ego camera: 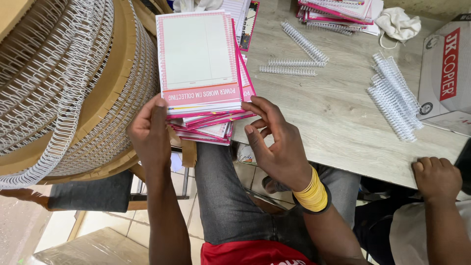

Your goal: The person assembles spiral-bound notebooks by hand. They pick up a stack of pink notebook covers, insert a metal spiral binding into the pre-punched holes, and then place a printed cover sheet on top. The process is repeated for multiple notebooks.

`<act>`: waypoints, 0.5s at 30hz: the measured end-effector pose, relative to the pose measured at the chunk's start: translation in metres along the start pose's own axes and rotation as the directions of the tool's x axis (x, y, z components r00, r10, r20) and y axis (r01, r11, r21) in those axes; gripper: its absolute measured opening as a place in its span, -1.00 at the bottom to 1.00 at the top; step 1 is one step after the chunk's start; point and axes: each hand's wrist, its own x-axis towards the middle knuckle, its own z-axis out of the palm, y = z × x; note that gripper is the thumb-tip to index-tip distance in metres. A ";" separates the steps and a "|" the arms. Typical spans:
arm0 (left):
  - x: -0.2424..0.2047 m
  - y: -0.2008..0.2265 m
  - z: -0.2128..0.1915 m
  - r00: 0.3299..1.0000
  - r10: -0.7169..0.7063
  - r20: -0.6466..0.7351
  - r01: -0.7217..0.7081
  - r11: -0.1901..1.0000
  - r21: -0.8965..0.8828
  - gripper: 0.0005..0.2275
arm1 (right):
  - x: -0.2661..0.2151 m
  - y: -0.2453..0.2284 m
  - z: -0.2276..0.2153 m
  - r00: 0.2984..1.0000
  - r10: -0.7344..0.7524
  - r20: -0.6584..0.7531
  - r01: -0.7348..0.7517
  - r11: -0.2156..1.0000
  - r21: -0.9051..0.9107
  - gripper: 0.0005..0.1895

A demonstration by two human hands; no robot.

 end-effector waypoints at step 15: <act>0.007 -0.032 -0.015 0.985 -0.171 0.006 0.170 0.977 -0.125 -0.81 | -0.009 0.010 0.009 0.998 0.035 0.060 -0.050 0.960 0.275 -0.47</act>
